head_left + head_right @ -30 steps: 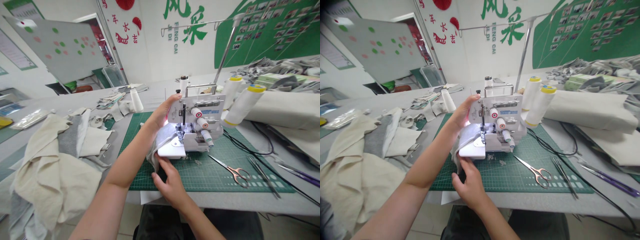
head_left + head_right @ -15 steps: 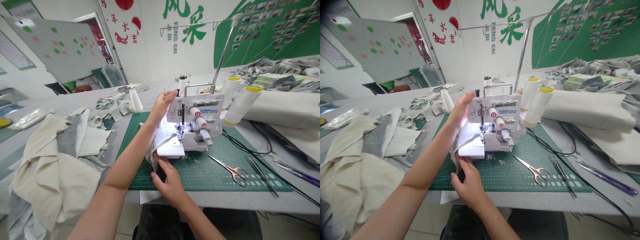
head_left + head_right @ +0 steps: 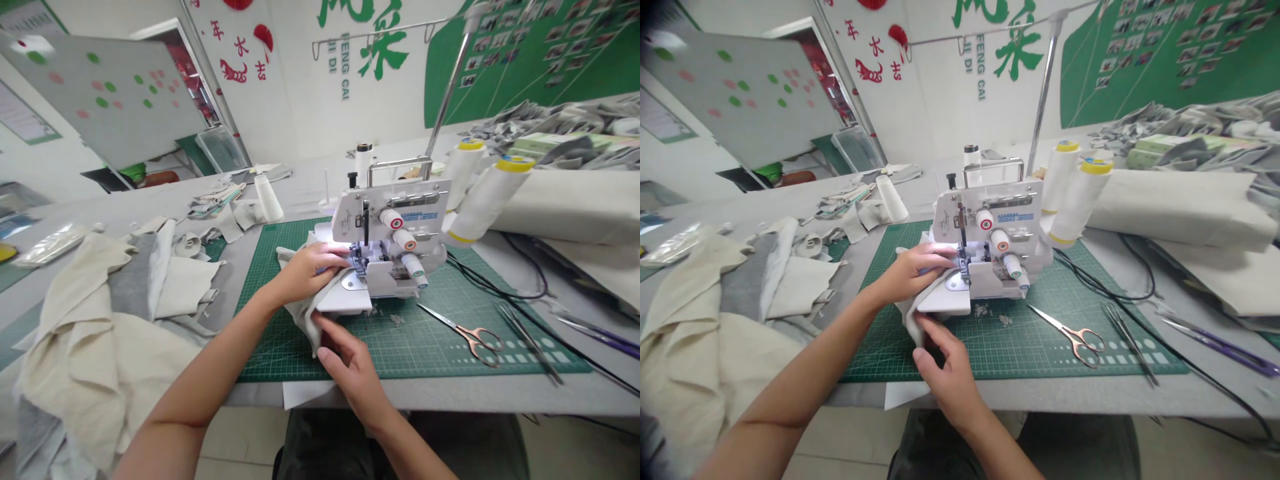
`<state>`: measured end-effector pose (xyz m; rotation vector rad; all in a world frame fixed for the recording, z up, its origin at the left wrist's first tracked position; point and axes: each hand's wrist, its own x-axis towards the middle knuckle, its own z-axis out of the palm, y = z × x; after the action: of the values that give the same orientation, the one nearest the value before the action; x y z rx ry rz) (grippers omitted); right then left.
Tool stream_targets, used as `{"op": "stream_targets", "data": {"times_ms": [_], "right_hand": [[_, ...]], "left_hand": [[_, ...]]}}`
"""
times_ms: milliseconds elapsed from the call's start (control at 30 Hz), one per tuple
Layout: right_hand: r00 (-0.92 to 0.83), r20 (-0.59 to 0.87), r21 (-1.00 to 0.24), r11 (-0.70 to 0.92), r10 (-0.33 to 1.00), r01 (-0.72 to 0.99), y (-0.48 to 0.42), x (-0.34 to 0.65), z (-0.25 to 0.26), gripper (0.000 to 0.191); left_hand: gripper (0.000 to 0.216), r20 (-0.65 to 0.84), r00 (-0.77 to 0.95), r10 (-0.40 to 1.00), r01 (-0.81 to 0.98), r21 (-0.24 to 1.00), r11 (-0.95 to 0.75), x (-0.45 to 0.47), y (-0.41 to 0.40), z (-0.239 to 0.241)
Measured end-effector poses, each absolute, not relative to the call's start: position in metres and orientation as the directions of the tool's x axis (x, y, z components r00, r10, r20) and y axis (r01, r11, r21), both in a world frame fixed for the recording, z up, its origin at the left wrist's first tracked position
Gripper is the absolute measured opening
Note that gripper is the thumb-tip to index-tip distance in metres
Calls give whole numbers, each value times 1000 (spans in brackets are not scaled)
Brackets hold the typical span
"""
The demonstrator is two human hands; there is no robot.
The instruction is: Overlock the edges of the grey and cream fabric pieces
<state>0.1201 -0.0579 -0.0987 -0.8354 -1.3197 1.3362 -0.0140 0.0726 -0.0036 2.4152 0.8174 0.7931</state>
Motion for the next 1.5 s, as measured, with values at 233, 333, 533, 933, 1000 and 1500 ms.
{"op": "stream_targets", "data": {"times_ms": [233,333,533,933,1000,1500], "right_hand": [[-200,59,-904,-33,978,-426,-76,140,-104,40],[-132,17,-912,-39,991,-408,-79,148,-109,35],[-12,-45,-904,-46,999,-425,-80,160,-103,26],[103,171,-965,187,980,-186,-70,180,-90,16],[103,211,-970,221,972,-99,-68,182,-87,15],[-80,506,-698,462,859,548,-24,183,-68,38]], "left_hand": [[28,373,694,616,477,403,-781,-12,50,-2],[26,357,692,628,492,403,-772,-7,40,1],[29,320,653,687,588,356,-726,1,20,3],[45,287,592,753,708,261,-656,17,-9,-6],[46,278,595,754,711,255,-655,17,-11,-7],[52,257,648,717,687,210,-696,14,-2,-12]]}}
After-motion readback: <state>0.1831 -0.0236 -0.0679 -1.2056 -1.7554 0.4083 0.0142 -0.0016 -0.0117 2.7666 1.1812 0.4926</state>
